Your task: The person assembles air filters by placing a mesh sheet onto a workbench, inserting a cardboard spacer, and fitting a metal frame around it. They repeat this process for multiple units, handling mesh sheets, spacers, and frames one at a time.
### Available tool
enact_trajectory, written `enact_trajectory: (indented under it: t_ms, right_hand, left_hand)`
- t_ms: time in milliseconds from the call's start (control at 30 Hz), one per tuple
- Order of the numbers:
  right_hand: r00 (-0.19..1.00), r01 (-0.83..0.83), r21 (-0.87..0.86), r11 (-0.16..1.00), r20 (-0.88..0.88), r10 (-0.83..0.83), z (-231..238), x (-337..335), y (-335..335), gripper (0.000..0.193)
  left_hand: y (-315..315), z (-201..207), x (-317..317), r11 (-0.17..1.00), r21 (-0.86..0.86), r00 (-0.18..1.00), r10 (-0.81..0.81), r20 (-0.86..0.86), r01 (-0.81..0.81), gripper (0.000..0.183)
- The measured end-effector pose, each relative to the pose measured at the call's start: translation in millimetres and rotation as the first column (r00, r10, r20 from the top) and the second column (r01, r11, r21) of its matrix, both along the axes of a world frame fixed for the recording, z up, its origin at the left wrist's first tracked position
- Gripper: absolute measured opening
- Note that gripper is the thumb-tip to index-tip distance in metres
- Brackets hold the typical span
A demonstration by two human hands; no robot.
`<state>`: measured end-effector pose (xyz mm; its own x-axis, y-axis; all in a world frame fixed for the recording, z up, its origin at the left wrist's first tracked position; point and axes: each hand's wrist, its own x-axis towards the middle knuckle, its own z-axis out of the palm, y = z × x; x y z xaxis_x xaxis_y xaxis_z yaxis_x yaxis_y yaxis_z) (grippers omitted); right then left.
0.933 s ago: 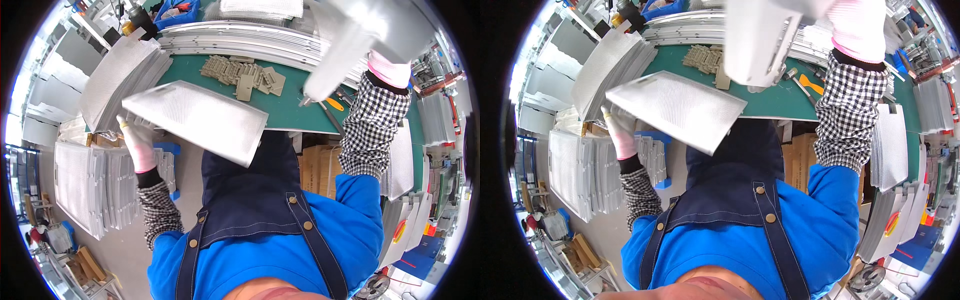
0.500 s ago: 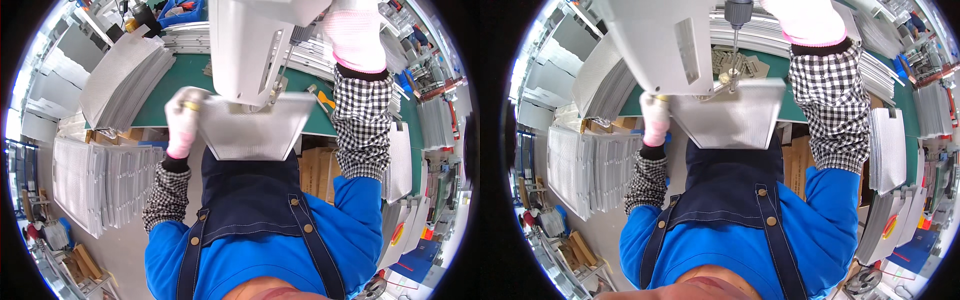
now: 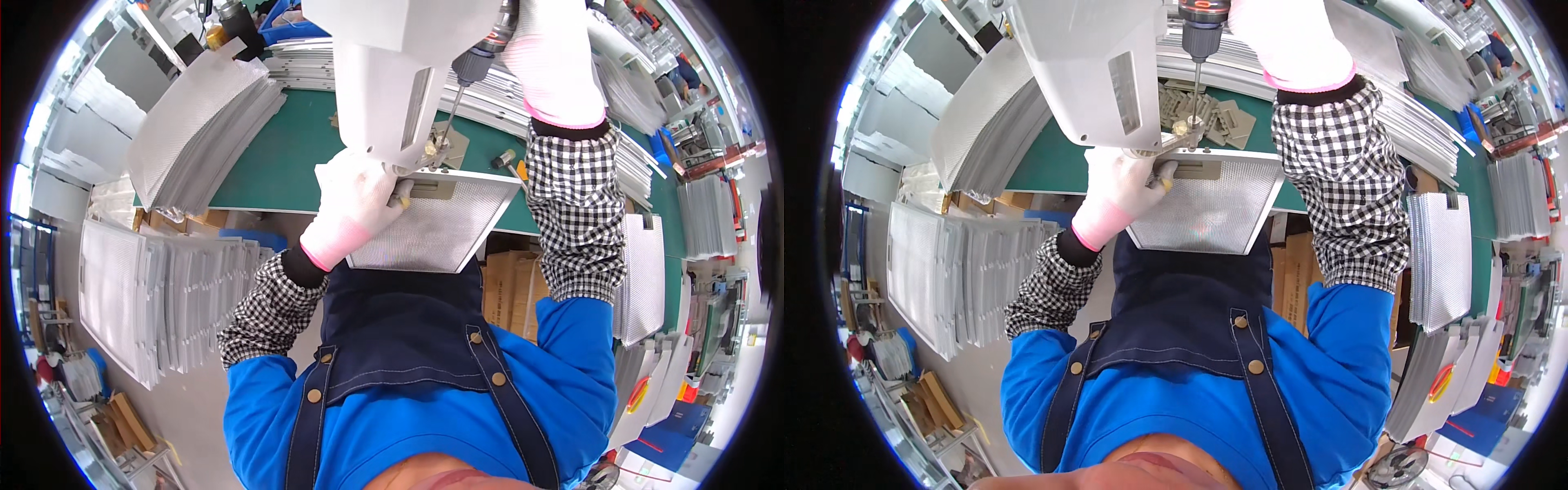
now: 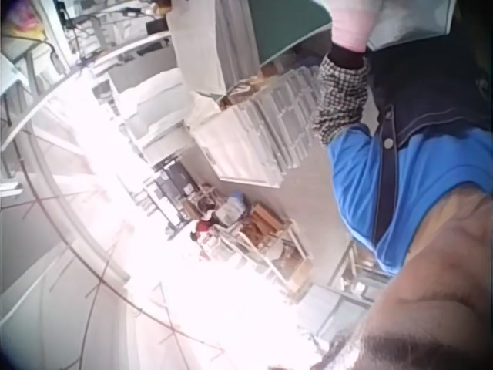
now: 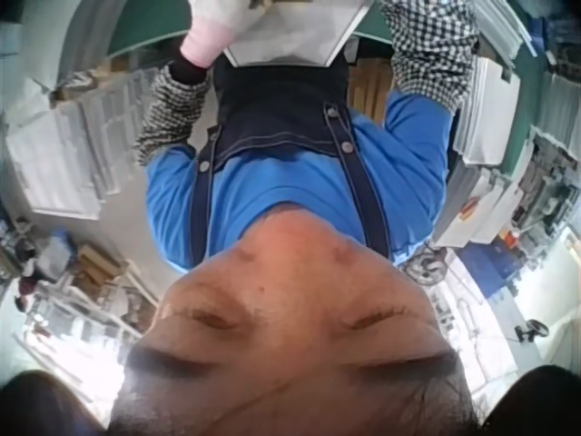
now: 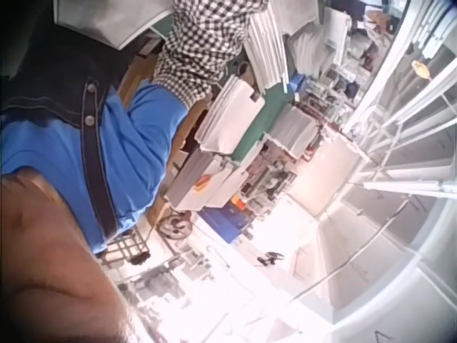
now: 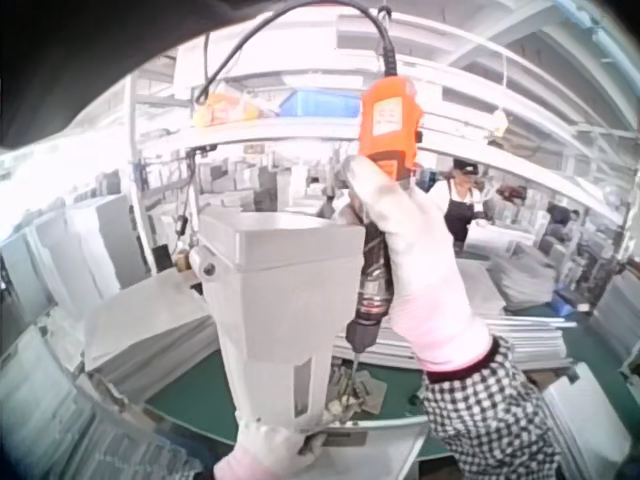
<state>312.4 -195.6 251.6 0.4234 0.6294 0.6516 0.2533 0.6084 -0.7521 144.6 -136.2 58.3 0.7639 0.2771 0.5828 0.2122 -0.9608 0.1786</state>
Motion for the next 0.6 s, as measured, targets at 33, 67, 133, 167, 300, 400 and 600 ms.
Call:
enact_trajectory:
  t_ms: [33, 67, 133, 167, 300, 400, 600]
  right_hand:
    - [1.000, 0.001, -0.045, 0.999, 0.011, -0.001, 0.6, -2.4, -1.7, 0.029]
    - [1.000, 0.003, -0.056, 0.998, 0.017, -0.002, 1.1, -1.7, -1.2, 0.030]
    - [0.999, 0.022, -0.066, 0.998, 0.040, -0.019, 1.8, -3.7, 0.5, 0.032]
    - [0.997, 0.051, -0.067, 0.996, 0.060, -0.047, 3.4, -4.9, -0.8, 0.033]
    - [1.000, 0.025, -0.048, 0.999, 0.014, -0.024, 6.4, -13.1, -4.9, 0.034]
    - [0.996, -0.090, -0.027, 0.996, 0.019, 0.090, 5.5, -12.3, -7.7, 0.034]
    - [0.972, -0.235, -0.011, 0.972, 0.019, 0.236, -12.8, -5.6, -6.9, 0.032]
  left_hand:
    - [-1.3, 2.5, -2.3, 1.000, 0.012, 1.000, 0.014, -0.023, -0.014, 0.016]
    - [-1.5, 5.3, -3.1, 0.999, 0.030, 0.999, 0.025, -0.044, -0.024, 0.016]
    - [-0.4, 3.2, -0.7, 0.999, 0.023, 0.997, -0.025, 0.069, 0.024, 0.019]
    - [-0.7, 2.8, 2.0, 0.998, 0.020, 0.990, -0.062, 0.127, 0.060, 0.021]
    - [-1.4, 0.1, 2.1, 0.998, 0.032, 0.997, -0.053, 0.059, 0.051, 0.032]
    - [0.2, -4.4, -2.4, 0.997, 0.050, 0.998, -0.065, 0.023, 0.064, 0.038]
    - [6.3, -22.0, 1.8, 0.974, -0.148, 0.977, -0.151, 0.150, 0.173, 0.034]
